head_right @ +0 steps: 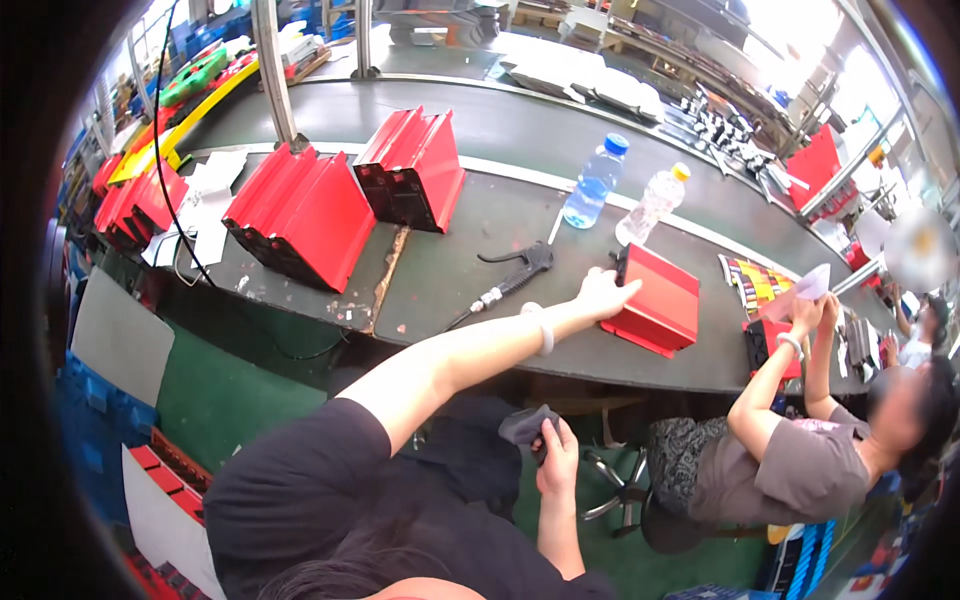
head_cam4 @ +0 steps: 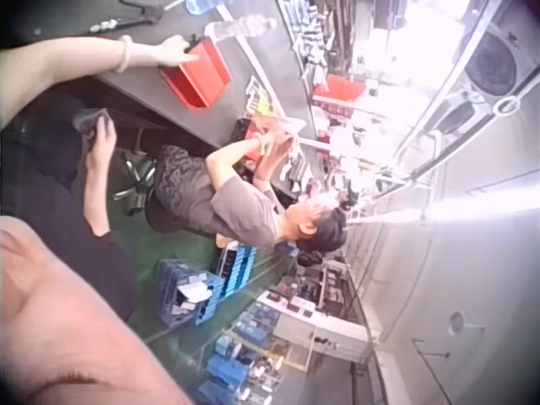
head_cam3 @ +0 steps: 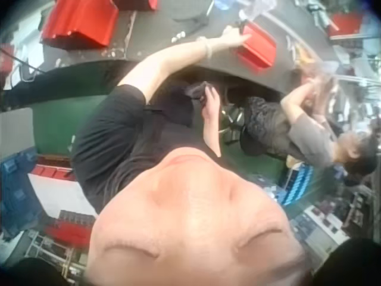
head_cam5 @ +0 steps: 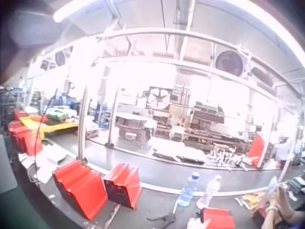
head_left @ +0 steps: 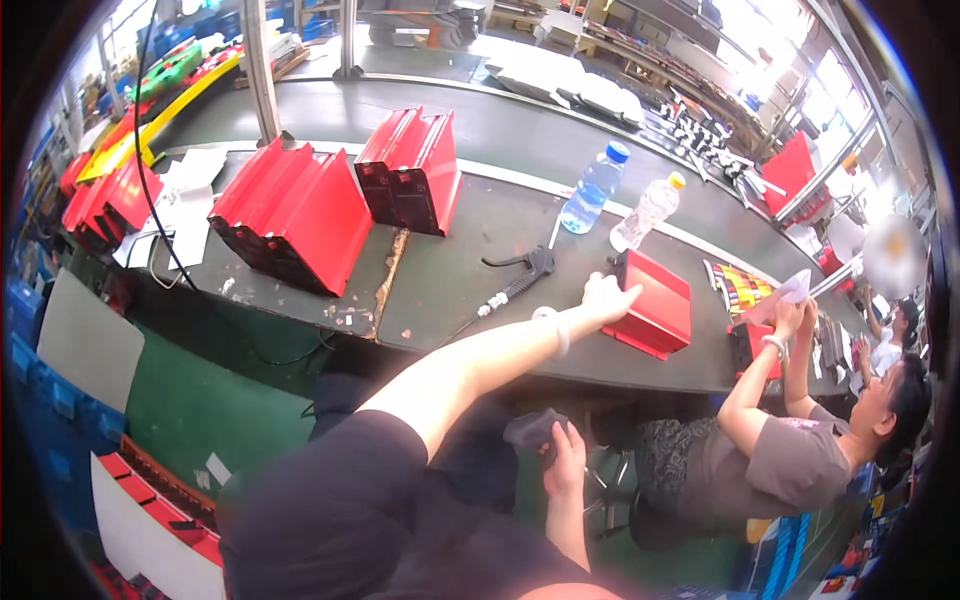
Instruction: Cleaning and inspecting red electronic power inverter housings with a cloth and an air nozzle.
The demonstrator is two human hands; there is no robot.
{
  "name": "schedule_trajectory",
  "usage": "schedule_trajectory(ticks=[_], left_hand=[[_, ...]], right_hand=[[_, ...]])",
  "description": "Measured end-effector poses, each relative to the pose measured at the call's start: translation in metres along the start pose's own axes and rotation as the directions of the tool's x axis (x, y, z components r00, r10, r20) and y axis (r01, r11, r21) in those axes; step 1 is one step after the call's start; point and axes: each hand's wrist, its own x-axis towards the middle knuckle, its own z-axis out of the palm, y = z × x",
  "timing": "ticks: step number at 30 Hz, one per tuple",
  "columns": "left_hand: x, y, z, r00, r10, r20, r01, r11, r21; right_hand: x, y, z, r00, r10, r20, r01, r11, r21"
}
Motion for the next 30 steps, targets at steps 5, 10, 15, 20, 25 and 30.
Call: schedule_trajectory(ticks=[5,10,15,20,25,30], left_hand=[[-0.032,0.003,-0.066,0.965,0.235,-0.118,-0.251,0.956,-0.155],[-0.115,-0.052,-0.154,0.984,-0.003,-0.178,-0.117,0.741,-0.661],[-0.214,-0.09,-0.218,0.976,-0.124,-0.181,0.009,0.846,-0.532],[-0.281,-0.109,-0.247,0.952,-0.253,-0.172,0.12,0.826,-0.55],[-0.304,-0.115,-0.26,0.927,-0.3,-0.226,0.102,0.78,-0.617],[-0.305,-0.106,-0.271,0.938,-0.102,-0.332,-0.116,0.81,-0.574]], right_hand=[[0.032,-0.061,0.024,0.928,-0.368,0.066,0.356,0.924,0.142],[0.13,-0.124,0.147,0.821,-0.315,0.477,0.407,0.908,-0.102],[0.229,-0.109,0.311,0.836,-0.299,0.46,0.548,0.457,-0.701],[0.262,-0.112,0.351,0.783,-0.052,0.619,0.621,0.098,-0.777],[0.269,-0.111,0.345,0.755,-0.341,0.56,0.605,0.035,-0.795],[0.233,-0.158,0.29,0.654,-0.429,0.623,0.748,0.244,-0.617]])
